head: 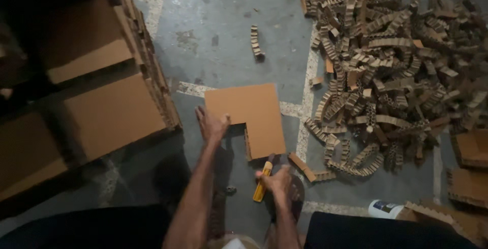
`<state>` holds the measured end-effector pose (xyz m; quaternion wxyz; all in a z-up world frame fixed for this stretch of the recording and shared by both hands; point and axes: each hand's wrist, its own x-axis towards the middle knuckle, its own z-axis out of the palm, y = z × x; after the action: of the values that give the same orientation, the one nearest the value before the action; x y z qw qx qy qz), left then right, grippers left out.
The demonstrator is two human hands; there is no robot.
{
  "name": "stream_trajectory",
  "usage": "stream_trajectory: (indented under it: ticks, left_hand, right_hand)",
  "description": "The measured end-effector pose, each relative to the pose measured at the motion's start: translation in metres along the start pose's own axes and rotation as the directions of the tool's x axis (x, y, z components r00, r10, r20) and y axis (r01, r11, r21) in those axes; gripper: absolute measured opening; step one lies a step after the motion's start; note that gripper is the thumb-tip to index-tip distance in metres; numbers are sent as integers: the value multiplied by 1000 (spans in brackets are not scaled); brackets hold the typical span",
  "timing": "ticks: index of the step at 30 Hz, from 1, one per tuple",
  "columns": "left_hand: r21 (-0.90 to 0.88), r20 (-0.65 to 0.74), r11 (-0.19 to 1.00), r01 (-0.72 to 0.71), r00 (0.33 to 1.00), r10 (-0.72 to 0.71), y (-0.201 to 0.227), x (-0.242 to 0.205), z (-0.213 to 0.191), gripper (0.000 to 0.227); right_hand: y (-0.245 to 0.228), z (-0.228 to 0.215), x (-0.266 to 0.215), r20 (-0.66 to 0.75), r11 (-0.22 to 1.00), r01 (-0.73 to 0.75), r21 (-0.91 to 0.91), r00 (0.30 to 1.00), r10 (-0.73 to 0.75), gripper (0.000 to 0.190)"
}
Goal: The person uses a metal ruler and a yellow utility knife to cut a piece of corrugated cardboard into smaller rectangular sections. They repeatedly score the cardboard along the ruler and snap the pieces apart, accumulating a pile of cut strips on the floor.
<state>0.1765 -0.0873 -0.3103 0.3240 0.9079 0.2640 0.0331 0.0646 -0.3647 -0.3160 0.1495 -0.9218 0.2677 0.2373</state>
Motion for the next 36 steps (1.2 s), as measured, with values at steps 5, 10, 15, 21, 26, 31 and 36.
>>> stream_trajectory:
  ticks: [5,10,15,21,26,31,36]
  left_hand:
    - [-230,98,957,176,983,-157,-14,-4,7,88]
    - [-228,87,957,181,982,-165,0,0,-6,95]
    - [-274,68,947,170,985,-158,-2,-6,-14,93]
    - [-228,79,962,148,988,-134,-11,-5,-8,87]
    - [-240,62,960,143,989,-132,-14,-4,-8,63]
    - [-314,44,938,147,989,-141,-12,-2,-11,52]
    - [-289,178,918,271,958,-226,-9,-2,-25,82]
  right_hand:
    - [20,17,5,170,995,-20,-100,985,37,54]
    - [3,-43,27,-289,934,249,256,942,-172,51]
    - [-51,-72,16,-181,747,653,125,755,-630,124]
    - [-53,-43,-10,-276,807,567,165,812,-514,110]
    - [-41,-31,-6,-345,781,603,164,777,-527,99]
    - [-49,-31,8,-313,824,542,167,821,-477,105]
    - [-46,-50,18,-281,827,556,87,810,-515,104]
